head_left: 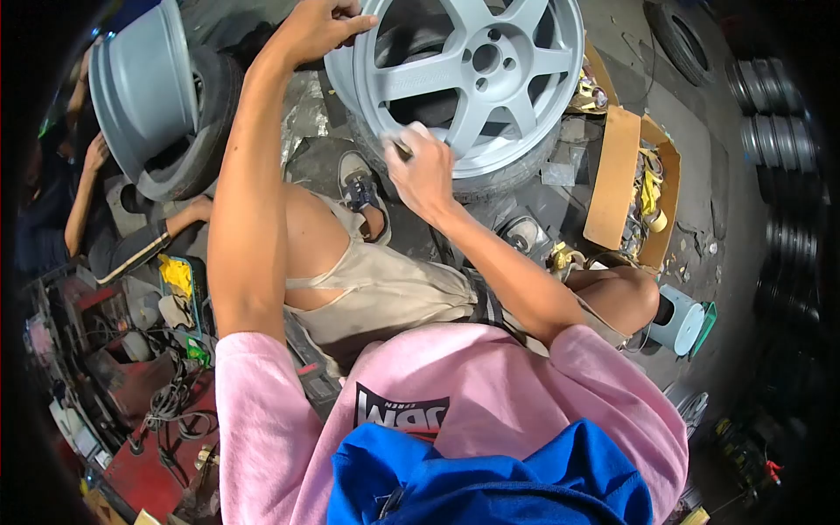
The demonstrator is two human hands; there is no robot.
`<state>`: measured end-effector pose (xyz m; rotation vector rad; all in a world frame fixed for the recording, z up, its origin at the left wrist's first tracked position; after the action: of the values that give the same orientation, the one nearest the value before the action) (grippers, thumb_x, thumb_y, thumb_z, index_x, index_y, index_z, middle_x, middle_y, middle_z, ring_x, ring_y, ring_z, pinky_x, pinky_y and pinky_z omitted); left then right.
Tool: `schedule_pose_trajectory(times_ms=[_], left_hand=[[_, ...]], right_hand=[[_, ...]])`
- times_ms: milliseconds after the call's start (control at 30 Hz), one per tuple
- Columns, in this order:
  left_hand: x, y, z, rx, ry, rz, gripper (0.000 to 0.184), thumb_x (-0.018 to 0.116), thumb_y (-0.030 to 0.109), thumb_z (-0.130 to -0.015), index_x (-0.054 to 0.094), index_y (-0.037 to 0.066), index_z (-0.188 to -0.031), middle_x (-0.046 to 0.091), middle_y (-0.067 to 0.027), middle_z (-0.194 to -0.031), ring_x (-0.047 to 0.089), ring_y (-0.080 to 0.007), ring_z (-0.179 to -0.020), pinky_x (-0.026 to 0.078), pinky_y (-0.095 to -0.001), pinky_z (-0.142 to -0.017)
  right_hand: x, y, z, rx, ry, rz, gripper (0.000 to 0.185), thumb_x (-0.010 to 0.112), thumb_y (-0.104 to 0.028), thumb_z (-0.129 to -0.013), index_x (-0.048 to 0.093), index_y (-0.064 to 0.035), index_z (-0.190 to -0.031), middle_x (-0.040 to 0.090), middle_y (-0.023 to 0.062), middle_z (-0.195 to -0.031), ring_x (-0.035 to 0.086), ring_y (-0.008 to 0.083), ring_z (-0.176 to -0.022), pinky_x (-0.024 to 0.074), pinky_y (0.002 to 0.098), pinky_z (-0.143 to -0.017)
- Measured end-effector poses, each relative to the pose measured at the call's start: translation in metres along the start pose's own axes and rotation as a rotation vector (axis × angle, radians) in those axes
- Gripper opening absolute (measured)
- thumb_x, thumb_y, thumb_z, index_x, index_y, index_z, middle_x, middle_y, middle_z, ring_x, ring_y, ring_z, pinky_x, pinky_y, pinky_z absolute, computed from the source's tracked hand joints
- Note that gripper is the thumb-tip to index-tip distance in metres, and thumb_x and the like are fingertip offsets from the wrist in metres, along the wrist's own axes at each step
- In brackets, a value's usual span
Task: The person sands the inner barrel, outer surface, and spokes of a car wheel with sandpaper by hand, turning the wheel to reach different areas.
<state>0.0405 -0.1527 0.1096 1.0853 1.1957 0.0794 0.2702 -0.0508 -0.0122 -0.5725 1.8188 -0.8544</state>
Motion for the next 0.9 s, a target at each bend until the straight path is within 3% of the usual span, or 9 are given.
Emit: schedule_pose_trajectory(times_ms=[100, 233, 300, 400, 500, 567, 767, 800, 900], left_hand=[[0.006, -0.011, -0.001, 0.08, -0.038, -0.123, 0.041, 0.075, 0.043, -0.094, 0.074, 0.002, -0.097, 0.065, -0.0033, -0.077, 0.061, -0.0103, -0.07, 0.048, -0.0268, -0.067], [0.012, 0.012, 0.013, 0.078, -0.063, -0.095, 0.046, 0.08, 0.047, -0.088, 0.076, 0.002, -0.09, 0.067, -0.0028, -0.075, 0.06, -0.0104, -0.073, 0.048, -0.029, -0.068], [0.02, 0.019, 0.018, 0.086, -0.059, -0.113, 0.049, 0.08, 0.051, -0.086, 0.077, 0.002, -0.089, 0.067, -0.003, -0.074, 0.061, -0.0111, -0.074, 0.048, -0.0295, -0.068], [0.028, 0.034, 0.024, 0.062, -0.155, -0.116, 0.053, 0.079, 0.052, -0.087, 0.075, 0.0, -0.081, 0.065, -0.0032, -0.07, 0.057, -0.012, -0.067, 0.046, -0.0299, -0.064], [0.02, 0.023, 0.021, 0.093, -0.066, -0.244, 0.056, 0.077, 0.054, -0.088, 0.074, -0.001, -0.077, 0.062, -0.0028, -0.063, 0.054, -0.0127, -0.06, 0.045, -0.0307, -0.059], [0.018, 0.018, 0.024, 0.102, -0.07, -0.245, 0.062, 0.074, 0.059, -0.089, 0.072, -0.001, -0.071, 0.059, -0.0026, -0.059, 0.052, -0.0128, -0.056, 0.043, -0.0315, -0.056], [0.052, 0.0, 0.071, -0.132, -0.411, -0.114, 0.069, 0.075, 0.064, -0.087, 0.074, -0.003, -0.072, 0.054, -0.0034, -0.057, 0.05, -0.0118, -0.057, 0.043, -0.0328, -0.054], [0.061, 0.001, 0.082, -0.134, -0.439, -0.166, 0.066, 0.075, 0.06, -0.089, 0.074, -0.006, -0.076, 0.057, -0.0075, -0.057, 0.052, -0.0133, -0.057, 0.046, -0.0354, -0.055], [0.114, -0.022, 0.117, 0.01, -0.275, -0.069, 0.057, 0.072, 0.049, -0.093, 0.072, -0.006, -0.08, 0.065, -0.0261, -0.068, 0.065, -0.0415, -0.061, 0.053, -0.0473, -0.064]], right_hand=[[-0.003, -0.002, -0.003, 0.067, 0.057, -0.197, 0.016, 0.072, -0.01, -0.086, 0.075, -0.0061, -0.101, 0.068, 0.0145, -0.094, 0.068, 0.035, -0.085, 0.0534, 0.0426, -0.074], [-0.024, 0.107, 0.055, -0.374, -0.152, 0.187, 0.023, 0.072, -0.012, -0.087, 0.072, -0.0085, -0.11, 0.071, 0.0141, -0.107, 0.068, 0.0358, -0.097, 0.0537, 0.0463, -0.087], [-0.056, 0.191, 0.071, -0.458, -0.258, 0.515, 0.025, 0.071, -0.015, -0.086, 0.072, -0.0096, -0.11, 0.071, 0.0101, -0.1, 0.069, 0.0322, -0.101, 0.052, 0.0468, -0.091], [-0.101, 0.233, 0.057, -0.276, -0.453, 0.565, 0.026, 0.07, -0.015, -0.087, 0.072, -0.0088, -0.112, 0.071, 0.0122, -0.101, 0.069, 0.033, -0.101, 0.0521, 0.0452, -0.091], [-0.113, 0.22, 0.046, -0.164, -0.228, 0.609, 0.026, 0.069, -0.012, -0.087, 0.072, -0.0078, -0.112, 0.07, 0.0148, -0.1, 0.068, 0.035, -0.096, 0.0526, 0.0457, -0.086], [-0.121, 0.2, 0.04, 0.0, -0.049, 0.331, 0.02, 0.068, -0.011, -0.088, 0.074, -0.0068, -0.106, 0.068, 0.0167, -0.096, 0.067, 0.0373, -0.09, 0.052, 0.0473, -0.081], [-0.134, 0.243, 0.021, 0.314, 0.311, 0.289, 0.018, 0.065, -0.013, -0.09, 0.076, -0.0056, -0.102, 0.067, 0.0186, -0.096, 0.067, 0.0402, -0.09, 0.0513, 0.046, -0.08], [-0.133, 0.246, 0.016, 0.311, 0.389, 0.217, 0.022, 0.062, -0.014, -0.09, 0.076, -0.0047, -0.105, 0.067, 0.0194, -0.095, 0.066, 0.0412, -0.09, 0.0513, 0.0453, -0.08], [-0.116, 0.264, 0.008, 0.254, 0.33, 0.126, 0.027, 0.06, -0.015, -0.09, 0.075, -0.0021, -0.108, 0.066, 0.0211, -0.096, 0.066, 0.0416, -0.091, 0.0513, 0.0461, -0.082]])
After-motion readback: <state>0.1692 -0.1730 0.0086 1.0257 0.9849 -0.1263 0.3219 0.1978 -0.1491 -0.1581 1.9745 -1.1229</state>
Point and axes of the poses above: each hand's wrist, its own z-axis away from the middle knuckle, its own x-axis out of the palm, y = z × x, the point moved 3 cm from there along -z, towards the middle knuckle
